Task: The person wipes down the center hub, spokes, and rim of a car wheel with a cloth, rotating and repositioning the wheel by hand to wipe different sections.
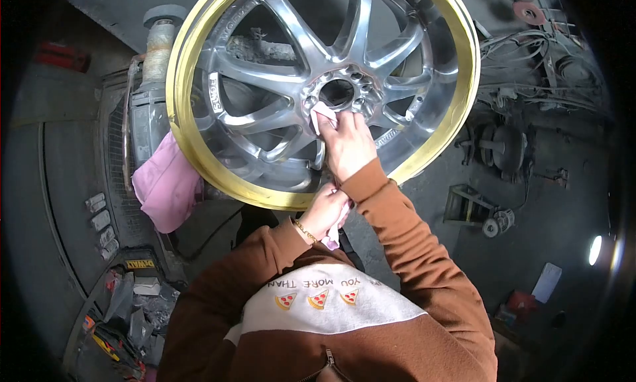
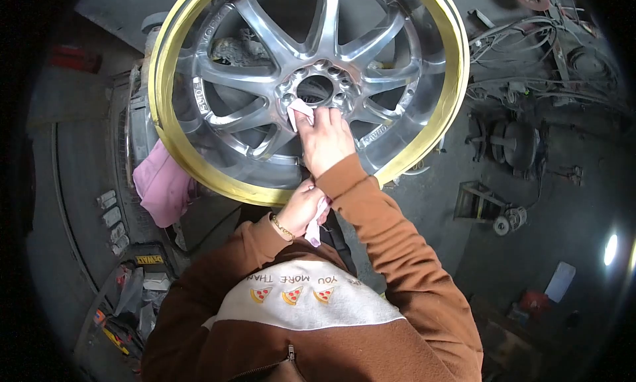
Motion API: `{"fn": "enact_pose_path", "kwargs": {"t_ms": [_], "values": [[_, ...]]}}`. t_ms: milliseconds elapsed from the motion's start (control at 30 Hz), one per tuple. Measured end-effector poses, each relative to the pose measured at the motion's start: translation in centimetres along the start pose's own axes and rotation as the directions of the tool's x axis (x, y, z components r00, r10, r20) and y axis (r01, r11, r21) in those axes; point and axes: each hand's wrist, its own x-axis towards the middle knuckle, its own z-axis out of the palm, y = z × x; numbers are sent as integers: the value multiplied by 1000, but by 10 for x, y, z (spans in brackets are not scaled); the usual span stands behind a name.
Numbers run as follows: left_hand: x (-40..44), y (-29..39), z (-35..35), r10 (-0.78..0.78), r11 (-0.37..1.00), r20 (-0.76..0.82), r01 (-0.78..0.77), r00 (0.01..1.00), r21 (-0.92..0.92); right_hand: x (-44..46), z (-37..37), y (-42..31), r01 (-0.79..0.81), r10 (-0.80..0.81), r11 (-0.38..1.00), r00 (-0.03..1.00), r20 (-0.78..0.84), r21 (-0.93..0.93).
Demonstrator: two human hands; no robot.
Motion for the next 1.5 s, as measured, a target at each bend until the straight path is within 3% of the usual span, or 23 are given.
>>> {"fn": "enact_pose_path", "kwargs": {"t_ms": [33,300,367,467,500,733,833,933,967,1500], "values": [[0,1,4,-26,998,-93,21,995,-59,0,3,1,17,-18,1000,1000,-6,-10],[5,-3,1,-85,996,24,86,996,-33,0,4,2,82,-86,994,995,-50,-77],[3,-2,2,17,987,-106,-33,994,-155,7,5,-3,80,-81,993,997,-12,-87],[-1,-2,3,-10,991,-103,-3,995,-131,2,6,-3,67,-68,995,998,-14,-73],[-2,-2,0,-43,994,-16,41,999,-105,-1,7,-2,76,-78,995,997,-28,-66],[0,-4,2,24,984,-117,-44,993,-171,3,5,-6,16,-18,999,999,-46,-36],[-2,-9,-4,-46,991,0,46,999,-128,-4,10,-4,16,-16,999,999,-29,-28],[1,-9,0,-2,986,-103,-15,995,-163,2,7,-5,25,-26,999,999,-38,-45],[7,-14,-7,12,985,-46,-20,999,-172,4,5,-6,28,-30,998,999,-32,-51],[2,-10,-2,-44,984,-77,30,996,-177,0,4,-8,-13,12,1000,999,-52,-20]]}}
